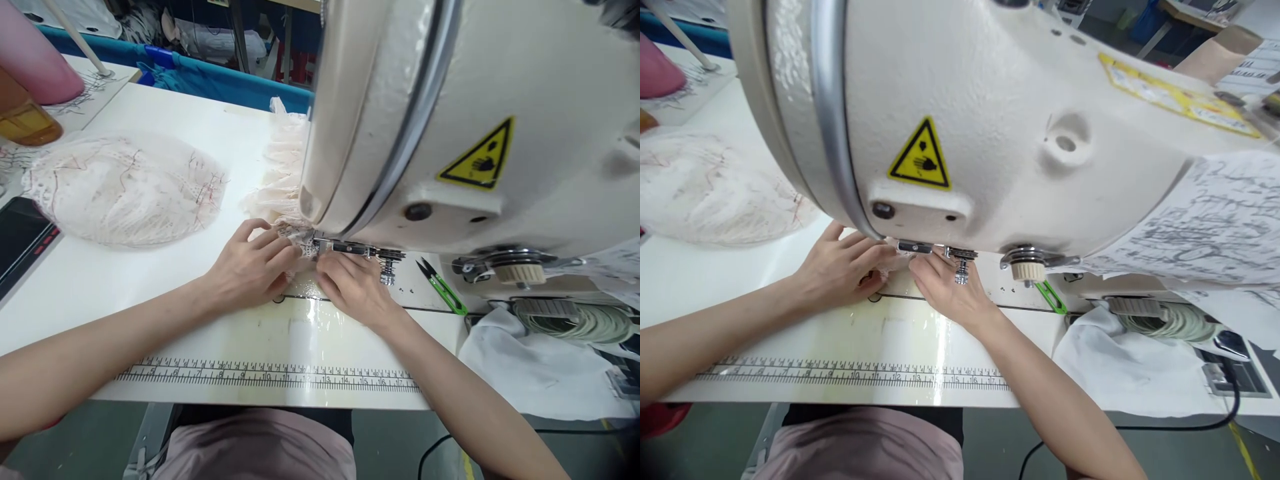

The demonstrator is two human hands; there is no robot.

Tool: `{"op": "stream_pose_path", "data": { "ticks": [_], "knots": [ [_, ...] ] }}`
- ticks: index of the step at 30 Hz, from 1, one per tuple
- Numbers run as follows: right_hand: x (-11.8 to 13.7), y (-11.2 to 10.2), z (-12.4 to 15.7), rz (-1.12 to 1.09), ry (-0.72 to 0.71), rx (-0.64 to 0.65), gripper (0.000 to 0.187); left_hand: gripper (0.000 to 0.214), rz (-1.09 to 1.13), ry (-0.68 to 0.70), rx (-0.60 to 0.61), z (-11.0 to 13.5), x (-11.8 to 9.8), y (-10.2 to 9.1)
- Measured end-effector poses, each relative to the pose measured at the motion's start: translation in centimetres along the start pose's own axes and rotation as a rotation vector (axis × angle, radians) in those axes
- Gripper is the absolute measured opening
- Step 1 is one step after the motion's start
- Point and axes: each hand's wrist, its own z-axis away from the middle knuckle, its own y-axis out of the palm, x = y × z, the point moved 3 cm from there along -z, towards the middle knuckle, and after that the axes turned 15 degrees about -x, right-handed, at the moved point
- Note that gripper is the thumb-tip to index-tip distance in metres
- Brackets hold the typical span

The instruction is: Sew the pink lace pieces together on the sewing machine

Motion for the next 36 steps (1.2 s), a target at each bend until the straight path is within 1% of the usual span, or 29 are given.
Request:
{"op": "stream_pose_path", "data": {
  "ticks": [2, 4, 7, 11, 12, 14, 20, 25, 32, 34, 36],
  "knots": [
    [0.3, -0.2, 0.0, -0.007, -0.031, 0.011, 0.014, 0.008, 0.022, 0.042, -0.019, 0.0, 0.2, -0.2],
    [0.5, -0.4, 0.0, -0.017, -0.063, 0.003, 0.016, 0.014, 0.026, 0.125, -0.033, 0.0, 0.2, -0.4],
    [0.8, -0.7, -0.1, -0.051, -0.100, -0.058, 0.016, 0.022, -0.007, 0.218, -0.040, -0.1, 0.1, -0.6],
    [1.4, -1.2, -0.7, -0.111, -0.171, -0.165, 0.007, 0.023, -0.023, 0.273, -0.041, -0.1, -0.2, -0.8],
    [1.6, -1.3, -0.8, -0.130, -0.200, -0.173, 0.005, 0.023, -0.019, 0.284, -0.054, -0.1, -0.3, -0.8],
    [1.7, -1.4, -0.9, -0.159, -0.239, -0.169, 0.008, 0.021, -0.013, 0.299, -0.076, -0.1, -0.4, -1.0],
    [1.6, -1.3, -0.8, -0.158, -0.222, -0.160, 0.005, 0.020, 0.008, 0.353, -0.143, -0.3, -0.7, -1.1],
    [1.6, -1.4, -0.6, -0.154, -0.212, -0.169, 0.013, 0.020, 0.021, 0.379, -0.158, -0.4, -0.9, -1.1],
    [1.5, -1.4, -0.6, -0.148, -0.193, -0.160, 0.010, 0.023, 0.070, 0.396, -0.136, -0.1, -1.2, -1.2],
    [1.5, -1.3, -0.4, -0.177, -0.191, -0.144, 0.012, 0.023, 0.067, 0.415, -0.129, -0.1, -1.2, -1.2],
    [1.4, -1.2, -0.3, -0.218, -0.184, -0.121, 0.012, 0.019, 0.082, 0.410, -0.101, 0.0, -1.2, -1.1]
  ]
}}
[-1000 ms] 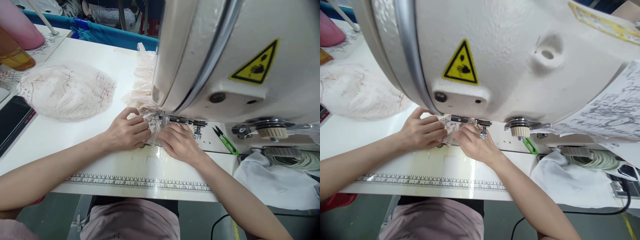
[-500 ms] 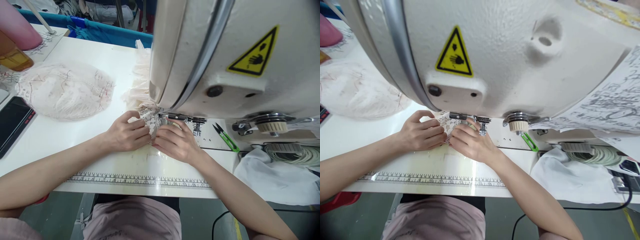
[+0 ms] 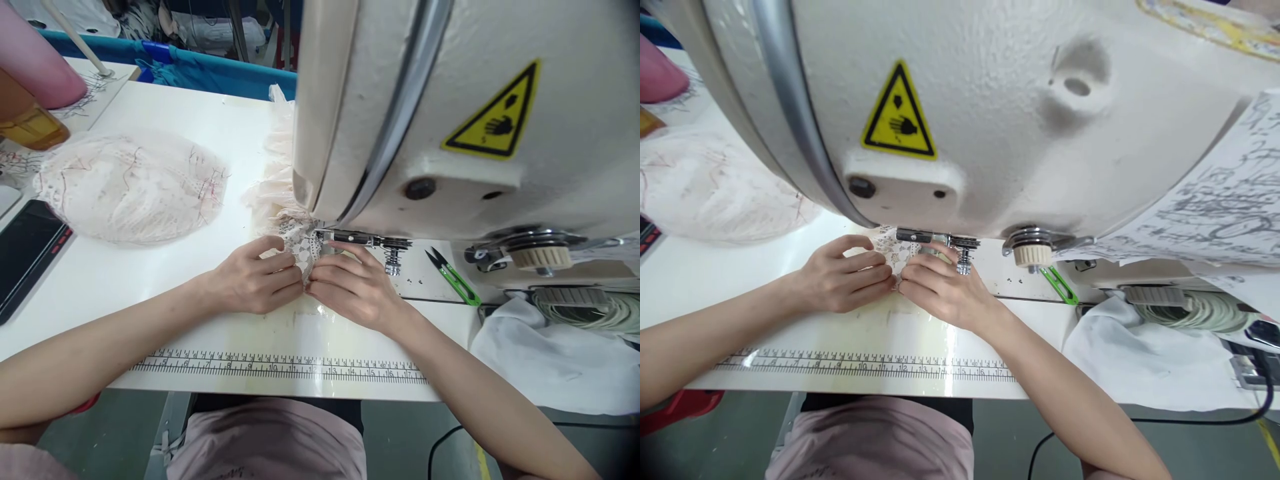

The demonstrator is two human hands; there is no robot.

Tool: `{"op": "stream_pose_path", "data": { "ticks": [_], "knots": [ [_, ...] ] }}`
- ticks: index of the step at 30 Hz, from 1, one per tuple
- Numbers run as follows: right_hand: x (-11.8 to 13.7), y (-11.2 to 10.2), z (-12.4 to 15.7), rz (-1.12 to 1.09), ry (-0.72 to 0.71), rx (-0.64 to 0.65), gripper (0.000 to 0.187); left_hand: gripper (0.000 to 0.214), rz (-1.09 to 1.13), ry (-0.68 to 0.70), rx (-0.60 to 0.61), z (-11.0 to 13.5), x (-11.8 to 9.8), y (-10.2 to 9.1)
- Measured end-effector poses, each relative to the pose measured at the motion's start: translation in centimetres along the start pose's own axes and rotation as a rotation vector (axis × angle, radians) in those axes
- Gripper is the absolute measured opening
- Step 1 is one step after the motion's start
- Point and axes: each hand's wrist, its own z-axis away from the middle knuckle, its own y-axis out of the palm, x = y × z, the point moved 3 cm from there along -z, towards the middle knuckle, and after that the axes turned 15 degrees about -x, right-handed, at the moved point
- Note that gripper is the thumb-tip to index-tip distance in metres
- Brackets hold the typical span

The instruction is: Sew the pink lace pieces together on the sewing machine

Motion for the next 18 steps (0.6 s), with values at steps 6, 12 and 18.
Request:
{"op": "stream_pose_path", "data": {
  "ticks": [6, 12, 18],
  "knots": [
    [-0.2, 0.2, 0.1, -0.013, -0.002, 0.038, 0.013, 0.038, 0.112, -0.312, 0.211, 1.1, 0.7, 1.3],
    [-0.1, 0.0, -0.5, 0.026, -0.015, -0.003, 0.008, 0.048, 0.085, -0.325, 0.294, 1.4, 0.7, 1.6],
    [0.1, -0.1, -0.5, 0.030, -0.047, 0.002, 0.010, 0.043, 0.075, -0.274, 0.266, 1.1, 1.0, 1.4]
  ]
}}
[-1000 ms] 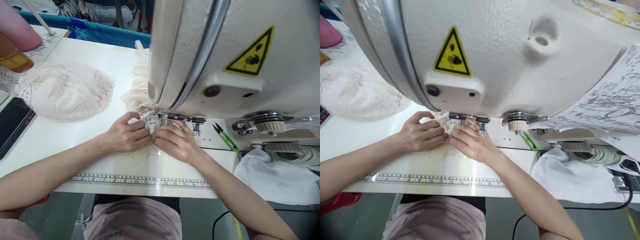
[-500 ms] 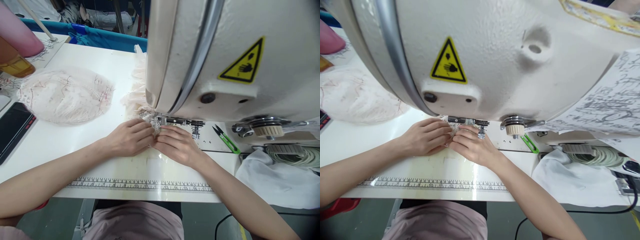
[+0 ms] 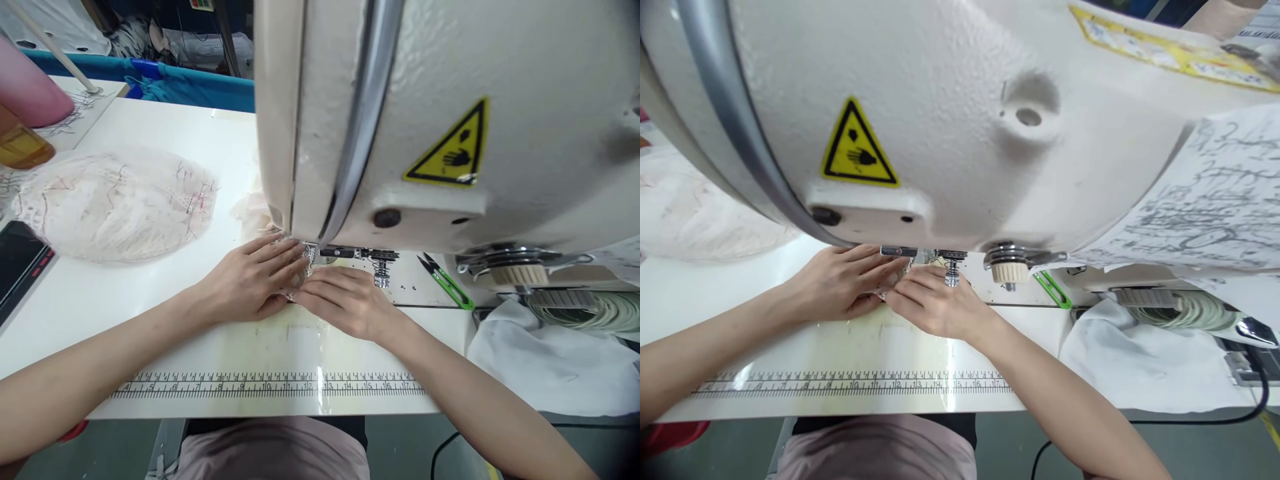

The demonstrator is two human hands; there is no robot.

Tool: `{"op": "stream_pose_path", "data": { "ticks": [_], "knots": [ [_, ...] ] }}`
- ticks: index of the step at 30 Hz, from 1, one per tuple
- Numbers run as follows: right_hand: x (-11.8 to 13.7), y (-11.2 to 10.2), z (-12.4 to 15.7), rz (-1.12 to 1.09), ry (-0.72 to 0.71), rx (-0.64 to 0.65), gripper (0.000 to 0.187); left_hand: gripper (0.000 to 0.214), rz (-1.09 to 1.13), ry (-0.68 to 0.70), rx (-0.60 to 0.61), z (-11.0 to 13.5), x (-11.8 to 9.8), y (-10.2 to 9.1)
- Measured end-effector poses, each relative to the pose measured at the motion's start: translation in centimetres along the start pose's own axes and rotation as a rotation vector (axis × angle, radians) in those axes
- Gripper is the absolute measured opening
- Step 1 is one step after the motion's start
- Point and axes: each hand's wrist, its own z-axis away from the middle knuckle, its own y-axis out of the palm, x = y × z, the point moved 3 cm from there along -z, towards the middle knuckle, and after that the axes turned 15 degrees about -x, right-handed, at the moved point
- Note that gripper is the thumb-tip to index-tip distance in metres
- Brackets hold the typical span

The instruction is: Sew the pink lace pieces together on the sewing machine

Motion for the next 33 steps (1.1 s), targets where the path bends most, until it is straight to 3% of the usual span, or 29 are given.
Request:
{"op": "stream_pose_path", "data": {
  "ticks": [15, 24, 33],
  "knots": [
    [0.2, 0.3, 0.1, 0.003, -0.017, -0.022, 0.008, 0.045, 0.025, 0.006, -0.013, -0.3, 0.5, -0.3],
    [-0.2, 0.6, 1.2, 0.068, 0.043, 0.128, 0.017, 0.049, -0.011, -0.020, 0.026, -0.3, 0.4, -0.1],
    [-0.5, 0.0, 1.0, 0.103, 0.096, 0.128, 0.019, 0.046, -0.042, -0.024, 0.027, -0.4, 0.4, 0.0]
  ]
}}
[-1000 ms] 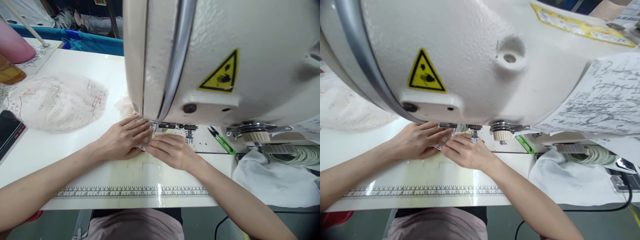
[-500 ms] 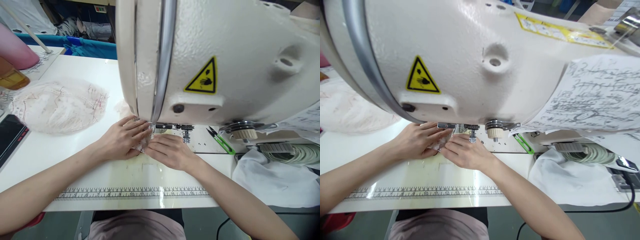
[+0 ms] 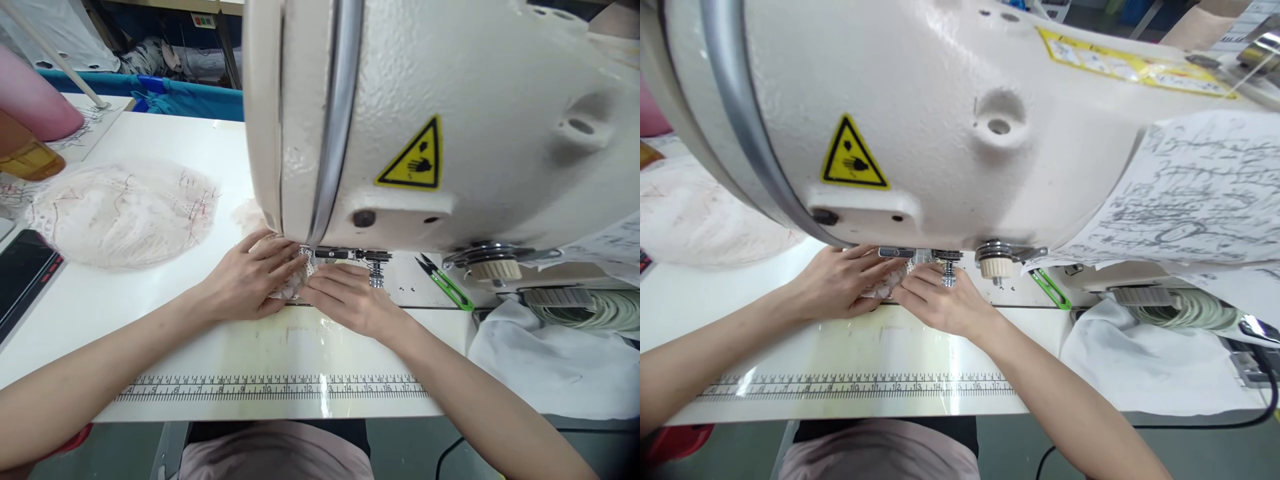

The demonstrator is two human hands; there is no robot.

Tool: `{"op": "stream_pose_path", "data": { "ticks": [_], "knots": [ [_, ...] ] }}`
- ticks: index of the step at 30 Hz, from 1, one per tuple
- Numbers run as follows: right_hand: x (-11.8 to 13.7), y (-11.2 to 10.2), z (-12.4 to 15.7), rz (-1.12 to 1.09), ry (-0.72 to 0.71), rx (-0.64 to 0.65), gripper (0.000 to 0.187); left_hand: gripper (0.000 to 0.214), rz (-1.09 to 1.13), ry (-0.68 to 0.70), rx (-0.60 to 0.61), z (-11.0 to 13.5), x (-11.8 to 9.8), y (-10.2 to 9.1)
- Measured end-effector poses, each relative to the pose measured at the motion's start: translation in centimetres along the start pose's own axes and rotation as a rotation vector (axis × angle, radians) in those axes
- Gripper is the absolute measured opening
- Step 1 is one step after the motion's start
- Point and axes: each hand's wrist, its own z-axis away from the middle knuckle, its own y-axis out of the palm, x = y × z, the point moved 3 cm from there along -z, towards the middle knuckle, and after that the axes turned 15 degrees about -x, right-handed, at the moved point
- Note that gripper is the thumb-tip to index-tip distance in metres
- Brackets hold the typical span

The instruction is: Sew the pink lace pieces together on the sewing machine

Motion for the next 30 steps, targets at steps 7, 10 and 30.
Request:
{"op": "stream_pose_path", "data": {
  "ticks": [7, 10, 30],
  "knots": [
    [-0.5, 0.1, 0.1, -0.016, 0.016, 0.004, 0.016, 0.045, 0.014, -0.019, -0.016, -0.1, 0.0, 0.0],
    [-0.7, 0.2, 0.3, -0.040, 0.032, -0.016, 0.017, 0.046, 0.046, -0.037, -0.027, -0.1, 0.1, 0.0],
    [-1.5, -0.9, -0.5, 0.058, 0.023, 0.018, 0.018, 0.032, 0.039, 0.096, -0.099, 0.2, -0.5, -0.2]
  ]
}}
